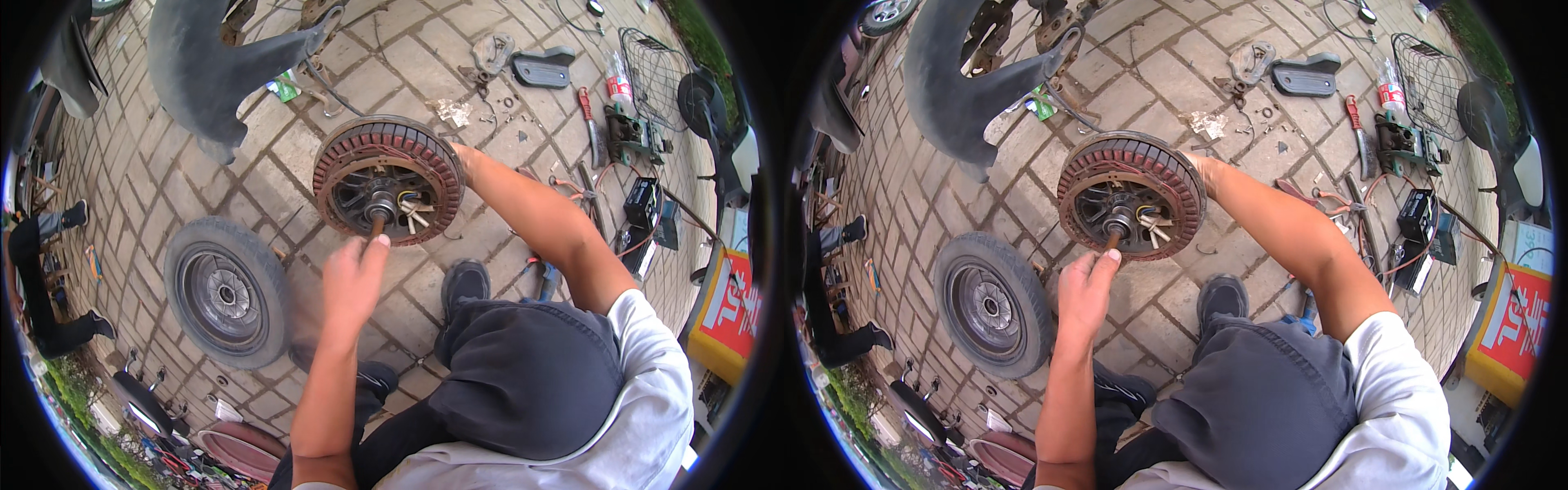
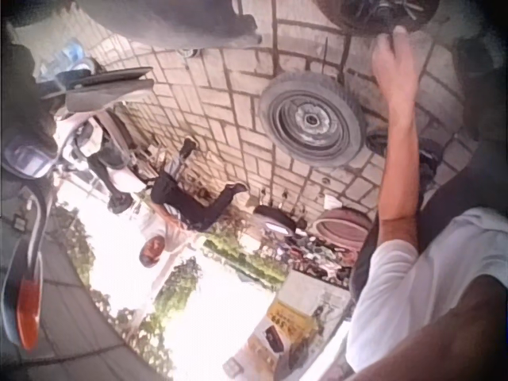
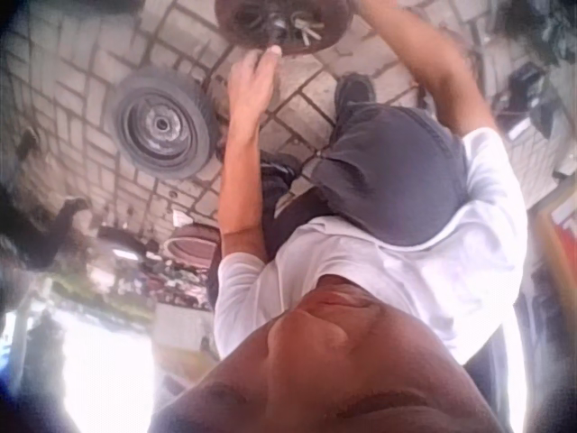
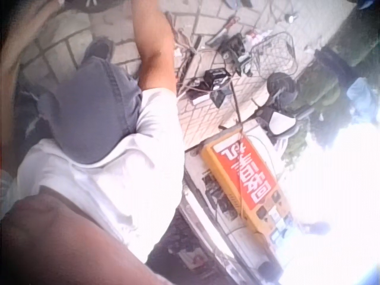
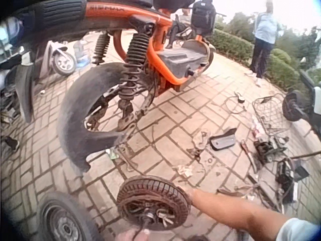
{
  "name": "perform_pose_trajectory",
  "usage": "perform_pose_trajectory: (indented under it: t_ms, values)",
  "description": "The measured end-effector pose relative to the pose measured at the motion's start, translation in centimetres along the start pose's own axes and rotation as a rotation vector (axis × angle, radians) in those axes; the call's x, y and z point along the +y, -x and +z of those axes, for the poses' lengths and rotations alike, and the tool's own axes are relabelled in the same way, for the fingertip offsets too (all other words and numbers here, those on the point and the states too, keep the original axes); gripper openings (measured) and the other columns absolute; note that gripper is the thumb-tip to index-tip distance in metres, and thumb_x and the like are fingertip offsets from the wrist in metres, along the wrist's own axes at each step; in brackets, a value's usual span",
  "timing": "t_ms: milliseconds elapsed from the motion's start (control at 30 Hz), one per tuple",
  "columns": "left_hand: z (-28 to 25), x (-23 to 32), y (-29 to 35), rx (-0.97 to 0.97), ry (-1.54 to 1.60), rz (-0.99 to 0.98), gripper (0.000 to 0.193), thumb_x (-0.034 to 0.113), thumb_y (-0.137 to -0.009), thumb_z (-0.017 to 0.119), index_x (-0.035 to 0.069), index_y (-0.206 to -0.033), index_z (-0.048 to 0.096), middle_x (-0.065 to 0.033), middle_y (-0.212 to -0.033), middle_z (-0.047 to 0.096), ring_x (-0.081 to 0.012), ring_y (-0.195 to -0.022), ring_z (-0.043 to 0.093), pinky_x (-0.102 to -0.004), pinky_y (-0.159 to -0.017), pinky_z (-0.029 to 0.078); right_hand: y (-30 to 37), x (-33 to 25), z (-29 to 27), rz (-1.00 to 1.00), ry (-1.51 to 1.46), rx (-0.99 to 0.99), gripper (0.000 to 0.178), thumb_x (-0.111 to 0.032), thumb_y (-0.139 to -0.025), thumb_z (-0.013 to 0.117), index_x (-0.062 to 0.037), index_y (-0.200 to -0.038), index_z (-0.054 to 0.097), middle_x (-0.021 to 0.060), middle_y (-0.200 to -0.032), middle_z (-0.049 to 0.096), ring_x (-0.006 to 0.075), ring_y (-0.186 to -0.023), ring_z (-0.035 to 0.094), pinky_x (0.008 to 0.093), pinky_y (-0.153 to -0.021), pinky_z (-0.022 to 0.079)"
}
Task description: The person disassembles a scooter brake drum, removes the brake shoes, and reassembles the unit. They handle the brake drum, brake shoes, and springs, using pliers to adjust components before placing the cover back on.
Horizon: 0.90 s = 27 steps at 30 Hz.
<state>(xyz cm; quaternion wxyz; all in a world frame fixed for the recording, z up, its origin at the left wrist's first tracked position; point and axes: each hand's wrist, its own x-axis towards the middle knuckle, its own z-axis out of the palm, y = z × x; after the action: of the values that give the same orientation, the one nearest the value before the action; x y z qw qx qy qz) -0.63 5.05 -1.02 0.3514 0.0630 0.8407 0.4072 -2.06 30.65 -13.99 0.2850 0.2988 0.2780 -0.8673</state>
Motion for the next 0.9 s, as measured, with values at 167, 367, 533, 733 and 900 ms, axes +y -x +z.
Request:
perform_pose_trajectory:
  t_ms: [167,367,533,733,900]
  values:
    - [-0.1,0.6,-0.4,0.078,-0.105,-0.067,0.046,0.039,-0.088,0.06,-0.006,-0.078,0.062,-0.0263,-0.07,0.062,-0.0412,-0.07,0.063,-0.0451,-0.068,0.047,3.2,-1.7,0.3,-0.189,0.292,0.202,0.058,-0.05,-0.098,0.054,0.0037,-0.119,0.061,0.013,-0.104,0.068,0.0206,-0.091,0.066,0.0373,-0.084,0.055]
    - [1.2,1.1,0.1,0.045,-0.265,-0.114,0.049,0.043,-0.088,0.058,-0.005,-0.081,0.065,-0.0281,-0.078,0.065,-0.0452,-0.079,0.064,-0.0481,-0.074,0.049,8.0,0.8,4.0,-0.569,1.008,0.315,0.081,-0.043,-0.088,0.072,0.0072,-0.144,0.042,0.0213,-0.143,0.049,0.0299,-0.134,0.046,0.0415,-0.112,0.037]
    - [3.6,1.4,0.7,-0.057,-0.359,-0.092,0.051,0.047,-0.087,0.057,-0.003,-0.08,0.066,-0.0264,-0.08,0.067,-0.0444,-0.081,0.065,-0.0494,-0.076,0.05,6.8,2.8,3.6,-0.662,1.06,0.405,0.083,-0.037,-0.083,0.079,0.0061,-0.143,0.042,0.0231,-0.139,0.052,0.028,-0.131,0.049,0.0388,-0.111,0.038]
    - [5.1,0.7,0.9,-0.117,-0.412,-0.095,0.052,0.049,-0.085,0.059,-0.002,-0.079,0.067,-0.0259,-0.077,0.067,-0.0447,-0.078,0.065,-0.0504,-0.074,0.051,6.4,4.3,2.3,-0.871,1.191,0.411,0.076,-0.033,-0.081,0.079,0.0042,-0.14,0.047,0.0234,-0.129,0.057,0.0329,-0.121,0.057,0.0391,-0.104,0.044]
    - [5.3,0.7,0.8,-0.158,-0.427,-0.094,0.055,0.054,-0.085,0.06,0.0,-0.081,0.067,-0.0267,-0.076,0.066,-0.0452,-0.079,0.065,-0.0516,-0.074,0.051,6.2,4.3,1.7,-0.82,1.108,0.391,0.077,-0.031,-0.08,0.08,0.0044,-0.14,0.046,0.0226,-0.13,0.057,0.0312,-0.123,0.056,0.0387,-0.106,0.043]
